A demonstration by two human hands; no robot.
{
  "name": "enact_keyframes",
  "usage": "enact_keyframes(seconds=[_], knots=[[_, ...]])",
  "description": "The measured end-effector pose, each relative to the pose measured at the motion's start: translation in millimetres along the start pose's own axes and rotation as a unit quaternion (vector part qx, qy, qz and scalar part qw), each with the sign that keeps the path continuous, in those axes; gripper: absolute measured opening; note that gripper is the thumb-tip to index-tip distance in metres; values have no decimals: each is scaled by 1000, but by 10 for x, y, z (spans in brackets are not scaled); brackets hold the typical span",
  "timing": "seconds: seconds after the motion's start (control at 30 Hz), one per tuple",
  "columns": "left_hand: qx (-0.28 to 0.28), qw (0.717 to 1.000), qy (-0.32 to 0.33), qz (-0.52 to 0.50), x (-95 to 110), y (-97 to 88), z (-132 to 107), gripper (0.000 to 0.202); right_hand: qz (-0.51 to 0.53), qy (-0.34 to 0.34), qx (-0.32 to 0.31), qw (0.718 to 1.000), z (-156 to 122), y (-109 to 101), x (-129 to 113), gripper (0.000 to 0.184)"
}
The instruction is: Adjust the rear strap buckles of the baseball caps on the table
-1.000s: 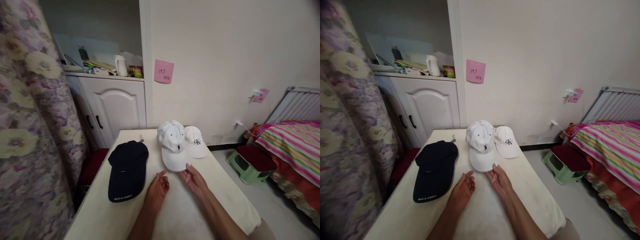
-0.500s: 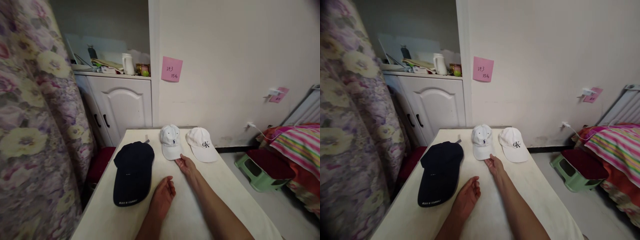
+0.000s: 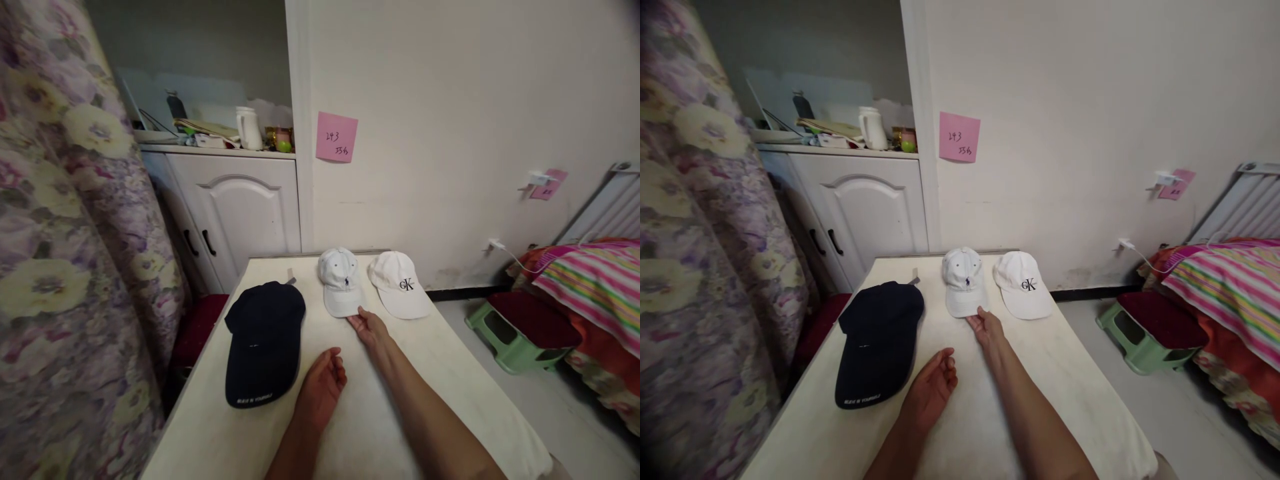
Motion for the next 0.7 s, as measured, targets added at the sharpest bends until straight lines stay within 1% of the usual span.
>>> enact_keyframes(seconds=[0.2, 0.4, 0.5, 0.6, 0.63, 0.7], knots=[[-2, 1000, 2, 3, 1, -6, 11, 8, -20, -5, -4, 1000, -36, -11, 15, 35], [-6, 1000, 2, 12, 4, 8, 8, 10, -61, 12, -18, 998, -111, -49, 30, 34], [-8, 1000, 4, 18, 9, 17, -6, 9, -82, 7, -37, 996, -246, -111, 37, 30], [-14, 999, 10, 27, 18, 32, -24, 7, -94, -28, -64, 993, -469, -187, 49, 13], [-16, 999, 13, 31, 20, 37, -31, 7, -96, -45, -75, 991, -552, -204, 51, 11], [-21, 999, 20, 38, 22, 45, -52, 6, -101, -78, -97, 987, -701, -223, 50, 17]])
Point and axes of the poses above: each hand's wrist, its own z-axis towards the middle knuckle, its own y-axis out of the palm, x = y × z, the point moved 9 cm from there along z, towards the middle knuckle, and after that the axes turned 6 degrees about -z, right-handed, at the moved point
